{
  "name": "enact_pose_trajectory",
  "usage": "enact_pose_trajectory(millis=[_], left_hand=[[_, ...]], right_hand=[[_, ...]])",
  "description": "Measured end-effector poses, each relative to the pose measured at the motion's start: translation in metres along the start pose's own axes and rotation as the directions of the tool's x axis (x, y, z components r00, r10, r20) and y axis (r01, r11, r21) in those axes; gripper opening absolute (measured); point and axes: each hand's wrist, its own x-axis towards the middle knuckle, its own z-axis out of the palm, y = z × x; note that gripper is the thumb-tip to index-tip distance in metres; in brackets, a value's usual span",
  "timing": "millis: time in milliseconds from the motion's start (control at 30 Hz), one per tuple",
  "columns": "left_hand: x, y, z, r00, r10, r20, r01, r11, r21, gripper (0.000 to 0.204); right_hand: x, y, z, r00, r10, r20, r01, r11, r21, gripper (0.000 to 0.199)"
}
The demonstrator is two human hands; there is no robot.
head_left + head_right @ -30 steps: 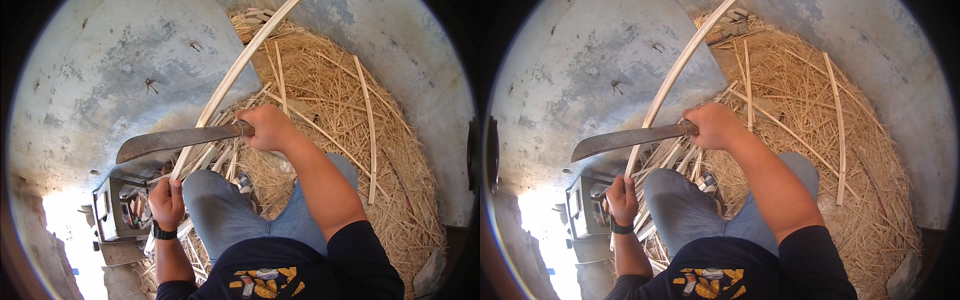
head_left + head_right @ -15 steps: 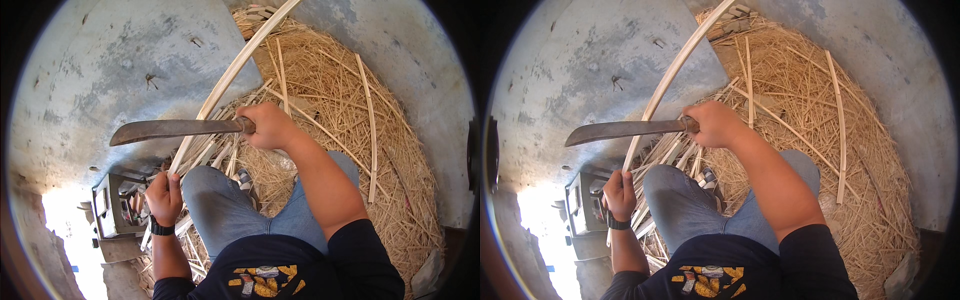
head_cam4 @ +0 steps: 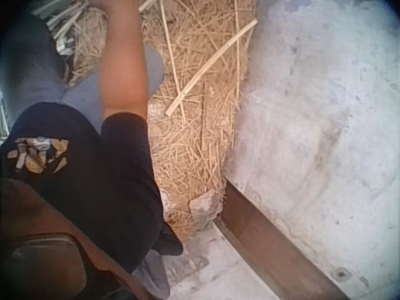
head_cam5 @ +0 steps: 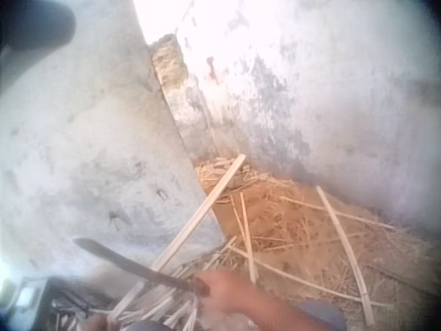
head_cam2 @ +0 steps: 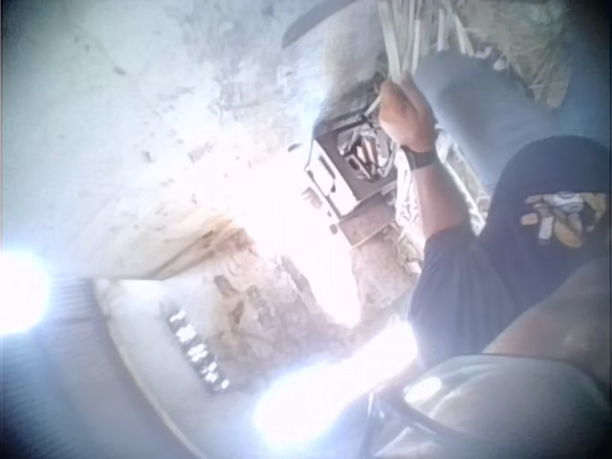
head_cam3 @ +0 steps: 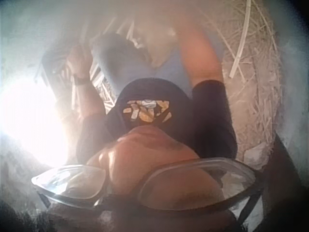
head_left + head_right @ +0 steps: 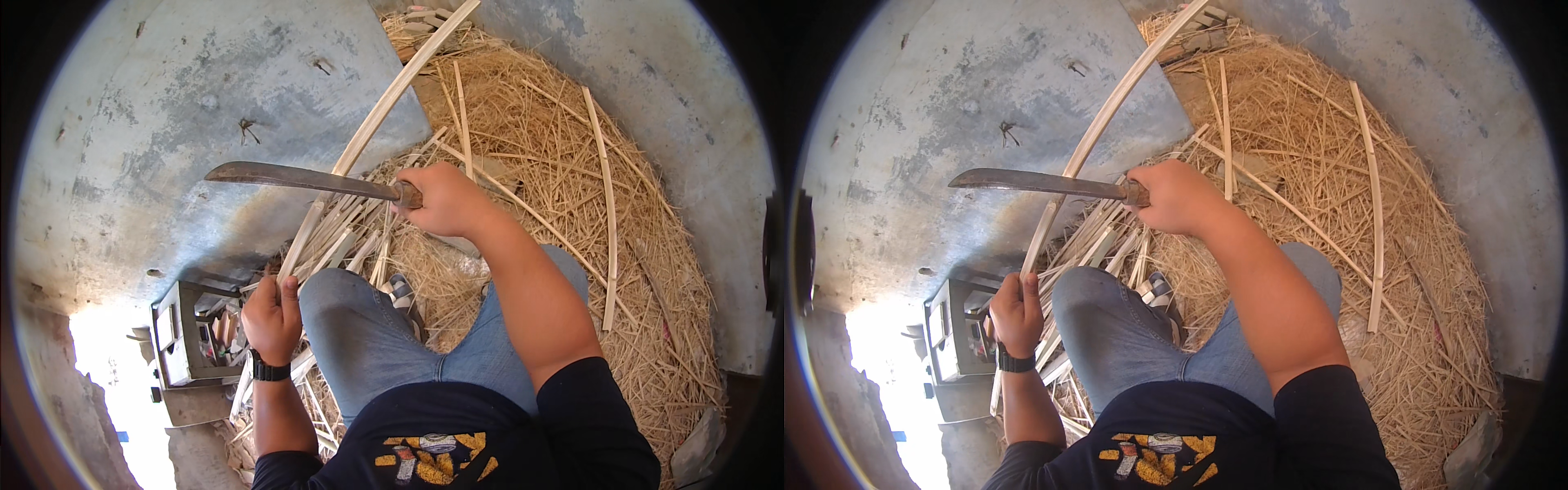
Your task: The person sits on a straw-covered floor and uses a machete to split long bamboo poles into thin strips. They hold the bamboo with one hand and repeatedly strike it with the machete to separate the fibers, accumulating a pile of split bamboo strips.
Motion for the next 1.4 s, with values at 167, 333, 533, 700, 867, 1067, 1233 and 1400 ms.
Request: enact_pose_trajectory(millis=[167,333,533,700,867,1067,1233,1400], left_hand=[[0.001,0.010,0.000,1.000,0.013,0.007,-0.013,0.998,0.056,0.037],[0.003,0.009,-0.007,0.998,0.068,0.003,-0.067,0.983,0.171,0.032],[0.002,0.006,-0.007,0.997,0.069,-0.029,-0.063,0.981,0.186,0.029],[0.000,0.009,-0.011,0.998,0.047,-0.042,-0.041,0.991,0.125,0.022],[0.002,0.011,-0.012,0.998,0.031,-0.047,-0.032,0.999,-0.019,0.013],[0.002,0.010,-0.012,0.999,0.044,0.021,-0.044,0.999,0.021,0.014],[0.000,0.009,-0.010,0.996,0.088,-0.035,-0.087,0.996,0.005,0.012],[-0.002,0.012,-0.011,0.997,0.061,-0.041,-0.063,0.998,-0.031,0.014]], right_hand=[[0.001,-0.018,-0.010,0.978,0.059,0.200,-0.031,0.990,-0.135,0.025],[0.004,0.016,-0.015,0.991,0.119,0.059,-0.115,0.991,-0.073,0.026],[-0.001,-0.008,-0.011,0.963,0.110,0.245,-0.056,0.974,-0.218,0.030],[-0.002,-0.001,-0.015,0.989,0.089,0.116,-0.066,0.979,-0.191,0.029],[-0.002,-0.006,-0.015,0.995,0.072,0.072,-0.054,0.974,-0.218,0.027],[-0.001,-0.002,-0.005,0.996,-0.015,0.088,0.037,0.964,-0.265,0.023],[-0.002,0.003,-0.004,0.993,-0.113,-0.015,0.106,0.963,-0.249,0.019],[-0.003,0.001,-0.003,0.985,-0.165,-0.050,0.148,0.959,-0.242,0.019]])
